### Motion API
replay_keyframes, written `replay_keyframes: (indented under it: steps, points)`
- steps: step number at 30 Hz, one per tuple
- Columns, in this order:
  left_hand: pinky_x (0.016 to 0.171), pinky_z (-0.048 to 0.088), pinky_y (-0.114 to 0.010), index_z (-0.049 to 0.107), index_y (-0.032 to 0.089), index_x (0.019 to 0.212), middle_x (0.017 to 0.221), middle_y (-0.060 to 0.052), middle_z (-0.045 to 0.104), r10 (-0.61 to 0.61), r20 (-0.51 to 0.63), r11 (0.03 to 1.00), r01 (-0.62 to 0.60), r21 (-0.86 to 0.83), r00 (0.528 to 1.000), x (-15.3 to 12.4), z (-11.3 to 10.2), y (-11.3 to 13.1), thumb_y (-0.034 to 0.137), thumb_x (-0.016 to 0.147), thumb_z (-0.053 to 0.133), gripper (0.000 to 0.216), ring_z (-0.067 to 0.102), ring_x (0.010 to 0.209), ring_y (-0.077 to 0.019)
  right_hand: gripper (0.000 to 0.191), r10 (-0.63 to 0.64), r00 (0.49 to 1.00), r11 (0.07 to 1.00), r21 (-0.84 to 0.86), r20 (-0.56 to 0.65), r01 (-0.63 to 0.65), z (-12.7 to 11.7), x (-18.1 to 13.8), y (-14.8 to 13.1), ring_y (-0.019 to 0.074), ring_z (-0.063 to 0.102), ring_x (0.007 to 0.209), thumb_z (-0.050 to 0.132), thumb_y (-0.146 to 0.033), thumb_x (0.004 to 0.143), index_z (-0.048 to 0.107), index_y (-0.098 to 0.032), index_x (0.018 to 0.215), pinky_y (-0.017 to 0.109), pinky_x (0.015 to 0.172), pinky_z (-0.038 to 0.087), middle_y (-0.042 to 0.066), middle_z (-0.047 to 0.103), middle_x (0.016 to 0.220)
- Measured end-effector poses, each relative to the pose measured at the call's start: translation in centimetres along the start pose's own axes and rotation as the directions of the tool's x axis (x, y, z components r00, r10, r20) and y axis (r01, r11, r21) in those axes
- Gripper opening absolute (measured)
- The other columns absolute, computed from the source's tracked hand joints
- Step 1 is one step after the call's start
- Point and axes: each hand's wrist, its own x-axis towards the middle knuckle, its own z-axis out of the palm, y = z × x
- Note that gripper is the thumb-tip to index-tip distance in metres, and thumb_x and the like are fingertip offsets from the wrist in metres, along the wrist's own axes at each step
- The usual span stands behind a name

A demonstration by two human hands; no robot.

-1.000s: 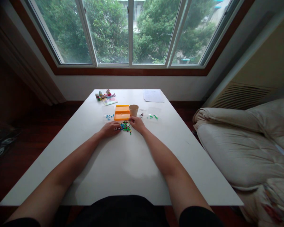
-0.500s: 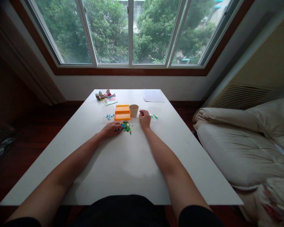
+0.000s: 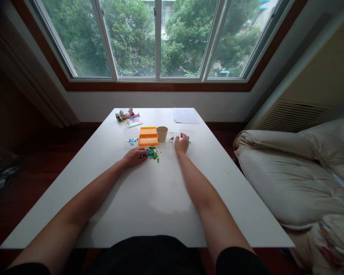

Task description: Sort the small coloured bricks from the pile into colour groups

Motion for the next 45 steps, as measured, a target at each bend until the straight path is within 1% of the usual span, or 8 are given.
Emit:
replay_keyframes:
  steps: [7,12,15,20,25,30,38,45]
  points:
    - [0.081,0.049,-0.029,0.075,0.025,0.101,0.101,-0.007,0.069,-0.012,0.008,1.000,0.012,0.000,1.000,0.1,-0.1,0.2,0.028,0.092,0.058,0.019,0.065,0.095,-0.0208,0.042,0.038,0.999,0.999,-0.009,-0.005,-0.038,0.0,-0.3,-0.3,0.0287,0.055,0.115,0.052,-0.035,0.090,0.056,-0.017,0.128,0.045,0.103,0.045,0.018,0.052,0.128]
    - [0.080,0.048,-0.029,0.074,0.024,0.100,0.101,-0.007,0.069,0.008,0.008,1.000,-0.008,-0.008,1.000,0.1,0.1,-0.2,0.030,0.094,0.056,0.020,0.065,0.094,-0.0205,0.038,0.029,1.000,0.999,0.023,0.009,-0.029,0.1,-0.6,-0.7,0.0277,0.054,0.116,0.052,-0.033,0.090,0.056,-0.019,0.125,0.044,0.104,0.045,0.017,0.052,0.127]
    - [0.079,0.048,-0.029,0.074,0.023,0.098,0.099,-0.007,0.069,0.019,-0.011,1.000,-0.020,-0.006,1.000,0.2,0.4,-0.5,0.030,0.095,0.054,0.021,0.065,0.092,-0.0199,0.037,-0.003,1.000,0.999,0.041,0.013,0.003,0.3,-0.8,-0.9,0.0260,0.056,0.108,0.053,-0.033,0.088,0.057,-0.019,0.122,0.042,0.101,0.047,0.015,0.054,0.125]
    - [0.077,0.048,-0.028,0.073,0.022,0.094,0.097,-0.007,0.068,0.020,-0.040,1.000,-0.020,-0.008,0.999,0.2,0.4,-0.6,0.028,0.095,0.054,0.020,0.064,0.088,-0.0190,0.037,-0.051,0.998,0.995,0.084,0.038,0.048,0.5,-1.1,-1.2,0.0209,0.057,0.086,0.052,-0.034,0.088,0.059,-0.018,0.120,0.040,0.092,0.050,0.014,0.055,0.122]
    - [0.077,0.048,-0.029,0.073,0.023,0.096,0.098,-0.007,0.069,0.015,-0.023,1.000,-0.015,-0.006,1.000,0.1,0.1,-0.4,0.027,0.091,0.058,0.017,0.064,0.090,-0.0202,0.034,-0.072,0.996,0.991,0.120,0.050,0.066,0.5,-1.2,-1.2,0.0202,0.057,0.085,0.053,-0.033,0.088,0.062,-0.017,0.116,0.038,0.089,0.050,0.013,0.057,0.119]
    - [0.079,0.049,-0.030,0.074,0.024,0.097,0.099,-0.006,0.069,0.001,-0.019,1.000,-0.001,-0.005,1.000,0.0,0.1,-0.4,0.026,0.090,0.059,0.017,0.064,0.092,-0.0211,0.032,-0.092,0.993,0.986,0.146,0.077,0.080,0.5,-1.4,-1.4,0.0183,0.055,0.077,0.052,-0.033,0.088,0.064,-0.018,0.114,0.039,0.090,0.050,0.012,0.057,0.119]
    - [0.078,0.048,-0.029,0.073,0.023,0.098,0.099,-0.006,0.069,0.007,-0.023,1.000,-0.007,-0.001,1.000,0.1,0.2,-0.6,0.027,0.093,0.057,0.017,0.064,0.092,-0.0202,0.033,-0.098,0.990,0.987,0.140,0.100,0.084,0.6,-1.4,-1.4,0.0167,0.053,0.070,0.052,-0.032,0.088,0.064,-0.018,0.115,0.039,0.089,0.050,0.012,0.058,0.118]
    - [0.077,0.047,-0.029,0.071,0.021,0.096,0.098,-0.006,0.070,-0.018,-0.102,0.999,0.015,-0.030,0.995,0.1,0.2,-0.8,0.027,0.096,0.054,0.018,0.063,0.086,-0.0181,0.032,-0.110,0.988,0.985,0.143,0.104,0.094,0.6,-1.4,-1.4,0.0163,0.052,0.068,0.053,-0.032,0.087,0.065,-0.018,0.113,0.039,0.088,0.050,0.012,0.060,0.117]
